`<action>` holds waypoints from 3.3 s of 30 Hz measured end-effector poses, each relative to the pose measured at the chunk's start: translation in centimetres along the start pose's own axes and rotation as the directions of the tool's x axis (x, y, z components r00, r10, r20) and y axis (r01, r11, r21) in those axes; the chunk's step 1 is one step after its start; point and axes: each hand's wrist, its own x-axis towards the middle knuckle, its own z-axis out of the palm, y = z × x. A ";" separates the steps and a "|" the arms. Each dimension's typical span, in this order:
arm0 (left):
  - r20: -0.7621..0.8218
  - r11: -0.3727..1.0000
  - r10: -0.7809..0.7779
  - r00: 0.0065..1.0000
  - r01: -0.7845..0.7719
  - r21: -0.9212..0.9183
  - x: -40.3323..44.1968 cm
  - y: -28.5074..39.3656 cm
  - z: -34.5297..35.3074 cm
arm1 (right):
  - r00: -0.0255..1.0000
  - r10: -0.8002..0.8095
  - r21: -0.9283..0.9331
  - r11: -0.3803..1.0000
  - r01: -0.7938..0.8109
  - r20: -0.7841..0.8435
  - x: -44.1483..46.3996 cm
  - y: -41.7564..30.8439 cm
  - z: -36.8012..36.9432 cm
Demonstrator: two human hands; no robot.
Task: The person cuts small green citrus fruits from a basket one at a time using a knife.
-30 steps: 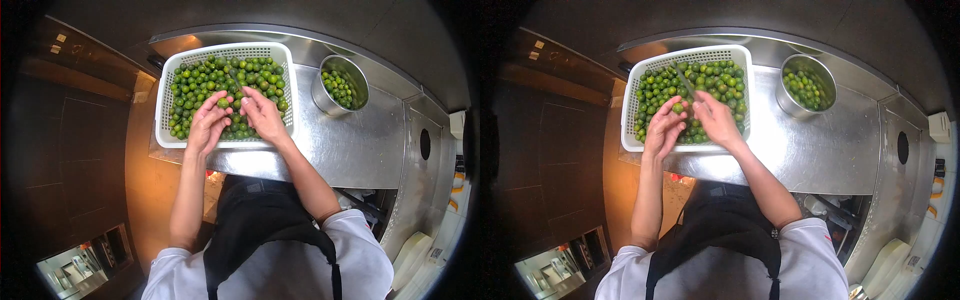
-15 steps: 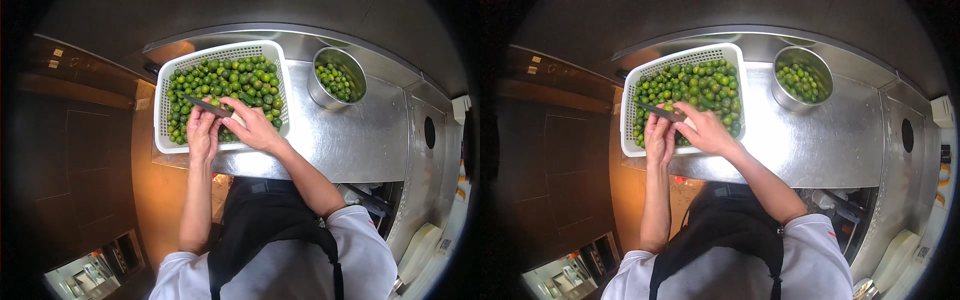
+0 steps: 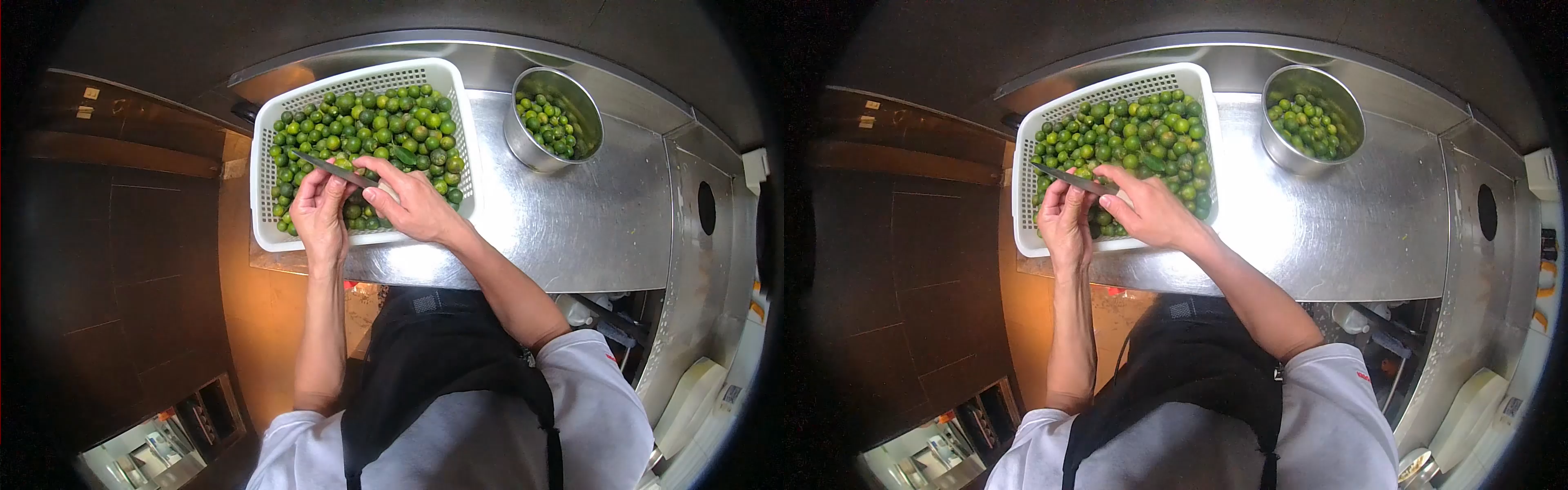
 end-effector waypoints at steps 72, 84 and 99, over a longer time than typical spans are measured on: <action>0.609 0.107 -0.353 0.710 -0.616 0.781 12.8 1.0 8.3 | 0.769 0.625 0.917 0.374 -0.140 -0.138 0.6 3.5 -2.7; 0.453 0.940 -0.128 0.882 -0.038 0.339 6.3 -2.1 0.2 | 0.669 0.653 0.630 0.696 -0.344 -0.355 -2.0 2.9 -0.5; 0.817 0.230 -0.035 0.576 -0.791 0.567 -1.3 -1.5 4.5 | 0.676 0.618 0.565 0.748 -0.348 -0.401 -5.3 -1.3 -0.2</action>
